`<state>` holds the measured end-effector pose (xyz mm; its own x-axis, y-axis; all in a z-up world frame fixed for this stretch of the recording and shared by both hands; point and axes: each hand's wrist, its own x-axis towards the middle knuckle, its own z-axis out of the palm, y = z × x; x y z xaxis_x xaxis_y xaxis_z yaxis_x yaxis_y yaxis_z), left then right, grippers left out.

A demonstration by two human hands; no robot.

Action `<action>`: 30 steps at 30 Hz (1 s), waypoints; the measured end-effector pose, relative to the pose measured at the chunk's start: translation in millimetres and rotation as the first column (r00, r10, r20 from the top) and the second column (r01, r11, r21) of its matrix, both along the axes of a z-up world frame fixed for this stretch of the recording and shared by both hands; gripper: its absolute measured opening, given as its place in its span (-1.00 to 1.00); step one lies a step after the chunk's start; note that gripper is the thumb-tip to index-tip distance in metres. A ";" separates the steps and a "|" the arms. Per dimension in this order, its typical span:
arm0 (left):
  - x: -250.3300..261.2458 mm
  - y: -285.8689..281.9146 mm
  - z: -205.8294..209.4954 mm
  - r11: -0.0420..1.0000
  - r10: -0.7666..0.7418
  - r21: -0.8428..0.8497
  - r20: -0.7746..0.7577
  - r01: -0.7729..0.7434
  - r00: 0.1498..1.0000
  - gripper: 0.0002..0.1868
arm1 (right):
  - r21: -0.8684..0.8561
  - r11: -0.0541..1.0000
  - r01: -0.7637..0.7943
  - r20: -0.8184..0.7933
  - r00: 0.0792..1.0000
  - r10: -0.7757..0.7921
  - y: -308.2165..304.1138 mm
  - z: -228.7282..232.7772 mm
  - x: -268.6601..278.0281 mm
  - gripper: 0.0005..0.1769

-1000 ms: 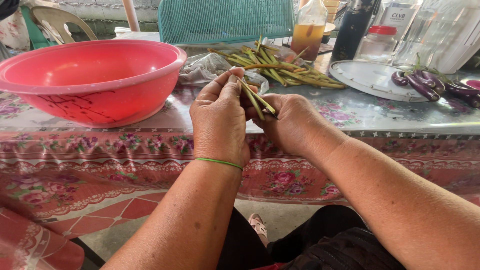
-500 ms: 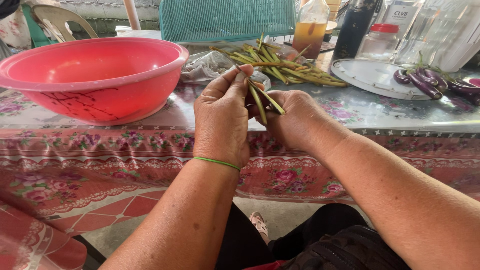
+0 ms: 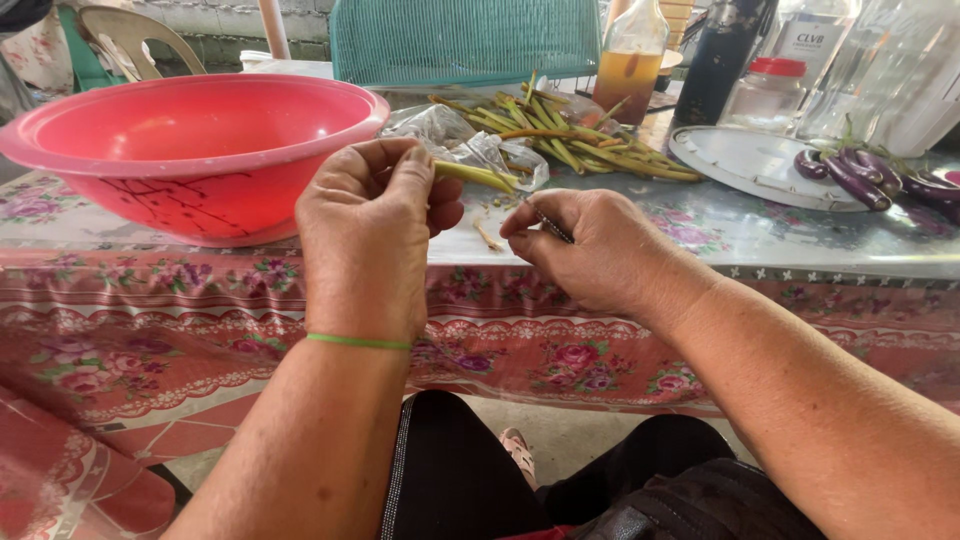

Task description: The person peels long green vegetable stems with a small knife, removing the outer skin in strips. The peeled stems are placed into a pink bowl on the table.

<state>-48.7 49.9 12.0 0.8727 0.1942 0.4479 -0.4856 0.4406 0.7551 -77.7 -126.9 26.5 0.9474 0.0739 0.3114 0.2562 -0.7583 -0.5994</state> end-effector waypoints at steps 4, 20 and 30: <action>-12.7 13.6 3.2 0.991 0.071 0.097 0.181 -0.090 0.981 -0.96 | 0.051 0.998 -0.041 -0.016 0.999 0.042 3.0 -2.2 1.5 -0.78; 8.2 110.1 8.7 0.336 0.567 0.274 0.705 -0.901 0.426 -0.84 | 0.073 0.997 0.012 -0.073 0.997 -0.007 12.1 2.5 4.2 -0.75; 3.5 92.8 26.4 0.440 0.557 0.291 0.654 -0.849 0.513 -0.69 | 0.252 0.967 0.040 -0.140 0.990 -0.005 -5.9 17.9 11.2 -0.76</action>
